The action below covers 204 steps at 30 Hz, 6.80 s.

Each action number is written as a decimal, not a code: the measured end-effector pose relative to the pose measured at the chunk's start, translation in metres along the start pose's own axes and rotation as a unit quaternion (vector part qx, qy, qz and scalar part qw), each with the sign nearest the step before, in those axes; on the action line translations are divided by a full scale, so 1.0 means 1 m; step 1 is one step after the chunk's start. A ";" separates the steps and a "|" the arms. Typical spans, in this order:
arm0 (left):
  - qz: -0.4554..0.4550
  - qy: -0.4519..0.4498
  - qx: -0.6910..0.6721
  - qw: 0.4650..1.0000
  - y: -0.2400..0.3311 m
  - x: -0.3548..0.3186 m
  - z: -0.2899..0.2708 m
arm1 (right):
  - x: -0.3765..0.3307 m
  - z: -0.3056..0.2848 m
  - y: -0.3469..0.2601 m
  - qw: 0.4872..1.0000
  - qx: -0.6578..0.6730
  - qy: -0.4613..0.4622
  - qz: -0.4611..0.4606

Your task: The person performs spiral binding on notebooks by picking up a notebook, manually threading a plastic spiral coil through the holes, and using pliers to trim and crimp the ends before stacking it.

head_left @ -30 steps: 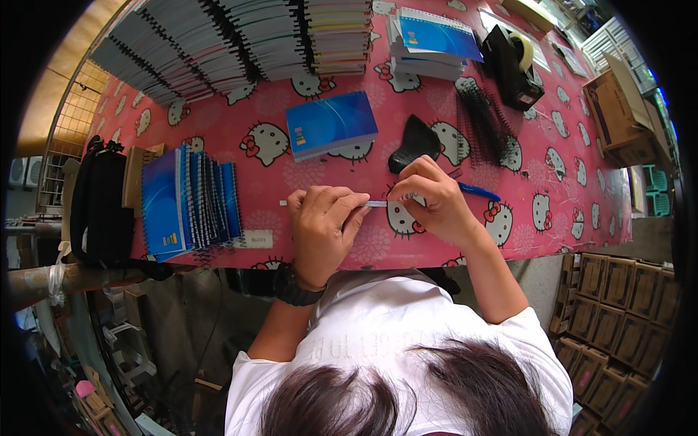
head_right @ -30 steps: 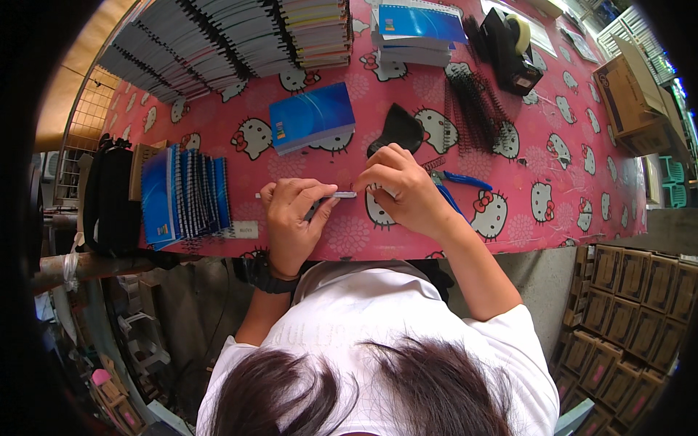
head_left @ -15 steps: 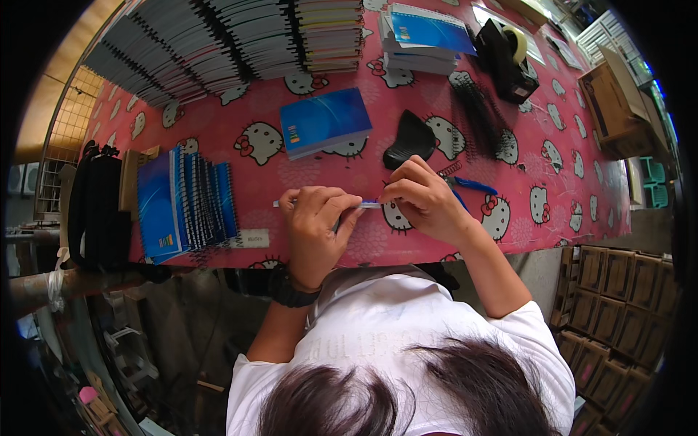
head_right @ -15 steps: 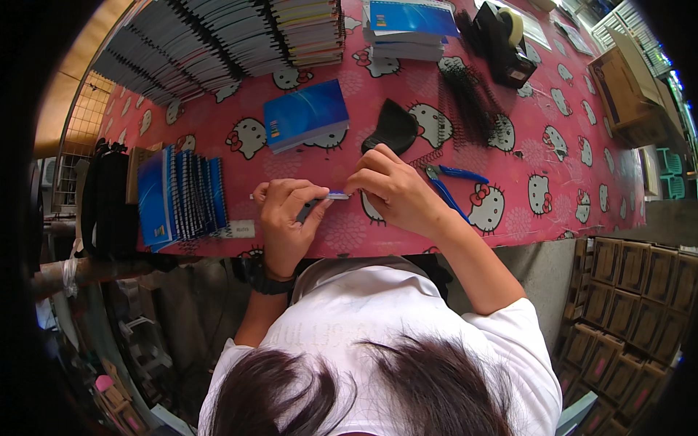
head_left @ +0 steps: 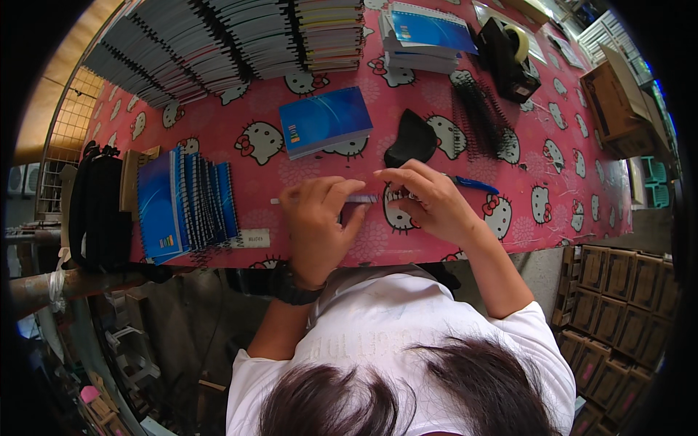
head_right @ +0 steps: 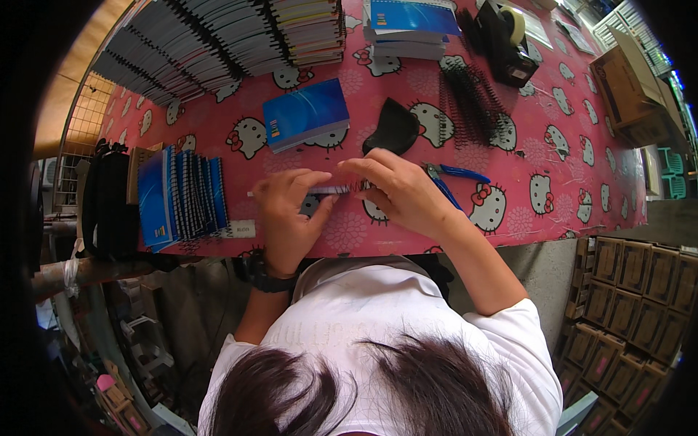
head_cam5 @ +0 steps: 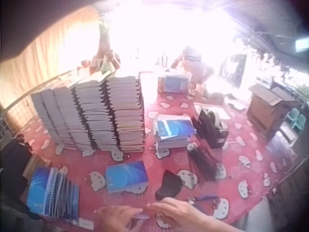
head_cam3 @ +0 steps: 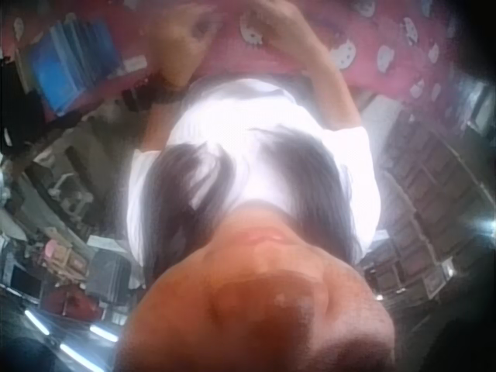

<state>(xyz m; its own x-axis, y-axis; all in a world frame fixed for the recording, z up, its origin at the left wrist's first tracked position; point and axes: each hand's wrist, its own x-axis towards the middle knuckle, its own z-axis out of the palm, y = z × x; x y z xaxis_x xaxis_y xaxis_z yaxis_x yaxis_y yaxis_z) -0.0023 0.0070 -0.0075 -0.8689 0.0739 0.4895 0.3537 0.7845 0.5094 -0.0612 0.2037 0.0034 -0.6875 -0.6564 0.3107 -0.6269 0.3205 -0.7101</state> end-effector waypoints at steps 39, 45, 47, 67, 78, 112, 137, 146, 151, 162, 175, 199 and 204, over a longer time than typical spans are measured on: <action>0.044 -0.019 0.042 0.998 -0.033 -0.009 -0.009 | -0.002 -0.009 0.030 0.896 0.425 -0.094 0.088; 0.041 -0.011 0.022 0.999 -0.028 -0.015 -0.002 | -0.005 0.007 0.034 0.974 0.168 -0.049 0.143; 0.041 -0.003 0.017 0.999 -0.026 -0.011 -0.002 | -0.006 0.002 0.031 0.952 0.286 -0.061 0.093; -0.035 0.049 -0.141 0.988 -0.032 -0.006 -0.007 | 0.020 0.007 0.036 0.966 0.214 -0.088 0.117; -0.295 0.063 -0.535 0.789 -0.057 -0.029 0.015 | 0.020 0.010 0.016 0.935 0.344 -0.067 0.055; -0.251 0.035 -0.541 0.802 -0.052 -0.021 0.019 | 0.017 -0.013 0.050 0.980 -0.066 0.124 0.140; -0.113 0.092 -0.381 0.913 -0.002 -0.004 -0.010 | 0.033 0.019 -0.035 0.992 0.007 0.105 -0.068; -0.111 0.202 -0.079 0.970 -0.009 0.000 -0.095 | 0.049 0.012 -0.055 0.987 0.005 0.129 -0.096; -0.019 0.225 0.154 0.962 -0.046 0.030 -0.230 | 0.038 -0.011 -0.019 0.992 -0.007 0.115 -0.042; 0.005 0.048 0.373 0.927 -0.153 0.040 -0.178 | 0.020 -0.003 -0.021 0.999 0.027 0.023 -0.005; 0.093 -0.036 0.060 0.993 -0.080 0.081 0.018 | 0.011 0.009 -0.013 0.999 0.004 -0.023 -0.041; 0.020 -0.152 -0.053 0.987 -0.102 0.095 0.013 | 0.009 0.008 0.015 1.000 0.012 -0.007 0.018; 0.038 -0.144 -0.024 0.989 -0.097 0.095 0.012 | 0.022 0.011 0.028 1.000 -0.001 0.000 0.005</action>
<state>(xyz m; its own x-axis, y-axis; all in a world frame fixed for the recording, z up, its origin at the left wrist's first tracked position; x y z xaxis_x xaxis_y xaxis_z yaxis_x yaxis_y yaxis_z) -0.1230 -0.0542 -0.0191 -0.8991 0.3090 0.3101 0.4321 0.7397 0.5159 -0.0902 0.1903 -0.0167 -0.6935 -0.6535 0.3032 -0.6206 0.3283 -0.7121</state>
